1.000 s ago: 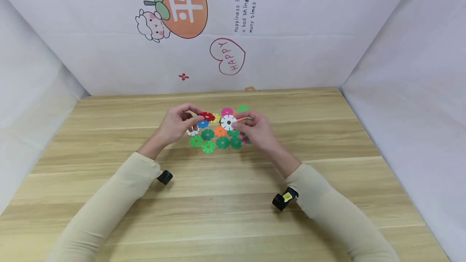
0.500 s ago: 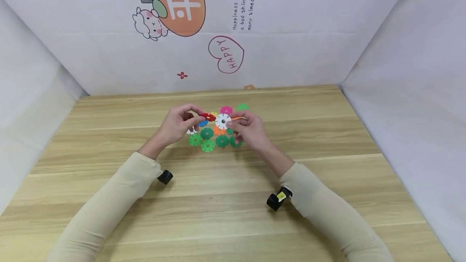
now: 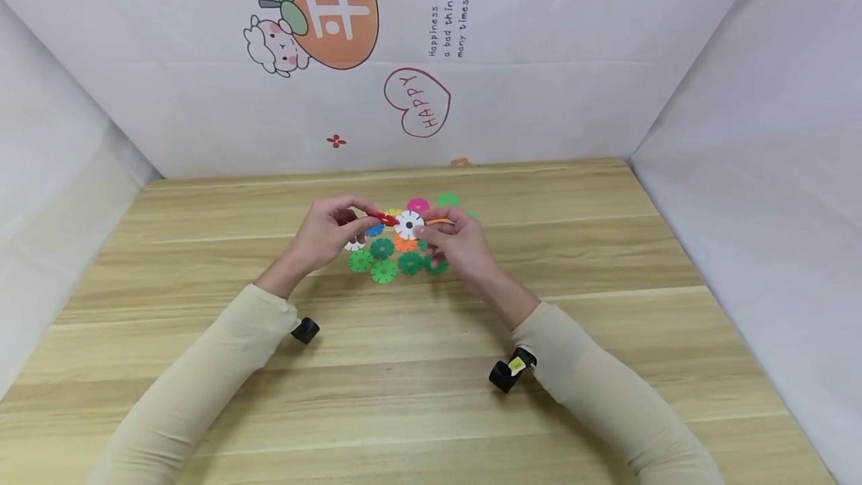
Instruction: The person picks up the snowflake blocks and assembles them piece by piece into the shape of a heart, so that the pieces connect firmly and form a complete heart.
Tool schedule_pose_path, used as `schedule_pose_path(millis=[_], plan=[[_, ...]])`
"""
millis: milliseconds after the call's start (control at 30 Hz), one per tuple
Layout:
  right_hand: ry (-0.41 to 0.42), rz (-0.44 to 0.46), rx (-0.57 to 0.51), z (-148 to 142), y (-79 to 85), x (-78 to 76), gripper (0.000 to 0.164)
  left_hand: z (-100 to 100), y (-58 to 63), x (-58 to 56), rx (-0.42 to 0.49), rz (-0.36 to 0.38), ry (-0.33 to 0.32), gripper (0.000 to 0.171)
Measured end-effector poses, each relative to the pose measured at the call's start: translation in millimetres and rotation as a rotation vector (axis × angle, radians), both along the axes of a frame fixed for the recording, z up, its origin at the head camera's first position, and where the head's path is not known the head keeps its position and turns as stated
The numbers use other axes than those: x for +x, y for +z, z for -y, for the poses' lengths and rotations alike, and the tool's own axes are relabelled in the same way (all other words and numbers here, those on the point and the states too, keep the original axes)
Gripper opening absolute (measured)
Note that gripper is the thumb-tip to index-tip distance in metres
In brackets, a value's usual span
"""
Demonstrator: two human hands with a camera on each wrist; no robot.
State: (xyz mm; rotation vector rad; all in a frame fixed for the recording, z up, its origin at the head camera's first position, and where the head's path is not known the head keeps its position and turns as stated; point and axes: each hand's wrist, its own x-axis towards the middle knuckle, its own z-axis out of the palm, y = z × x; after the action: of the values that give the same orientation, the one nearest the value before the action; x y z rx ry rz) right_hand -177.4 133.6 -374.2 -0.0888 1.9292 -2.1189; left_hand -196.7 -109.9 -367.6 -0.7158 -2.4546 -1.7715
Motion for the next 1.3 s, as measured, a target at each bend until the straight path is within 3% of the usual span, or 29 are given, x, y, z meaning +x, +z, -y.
schedule_pose_path(millis=[133, 333, 633, 1000, 1300], plan=[[-0.009, 0.049, -0.041, 2.0, -0.7, -0.1, 0.025, -0.5, 0.0, -0.6, -0.003, -0.024, 0.013, 0.009], [-0.014, 0.074, -0.055, 1.8, 1.2, -0.6, 0.024, -2.9, -0.4, -3.2, 0.010, -0.096, -0.025, 0.011], [-0.020, 0.121, -0.065, -0.2, 3.9, -2.2, 0.010, -5.6, -1.3, -4.8, -0.003, -0.120, -0.039, 0.013], [-0.007, 0.220, -0.099, -1.3, 7.9, -5.1, 0.009, -6.5, 1.3, -6.8, -0.068, -0.332, -0.077, 0.014], [0.066, 0.215, -0.118, -1.7, 7.5, -4.7, 0.008, -6.5, 8.3, -5.1, -0.085, -0.464, -0.163, 0.017]])
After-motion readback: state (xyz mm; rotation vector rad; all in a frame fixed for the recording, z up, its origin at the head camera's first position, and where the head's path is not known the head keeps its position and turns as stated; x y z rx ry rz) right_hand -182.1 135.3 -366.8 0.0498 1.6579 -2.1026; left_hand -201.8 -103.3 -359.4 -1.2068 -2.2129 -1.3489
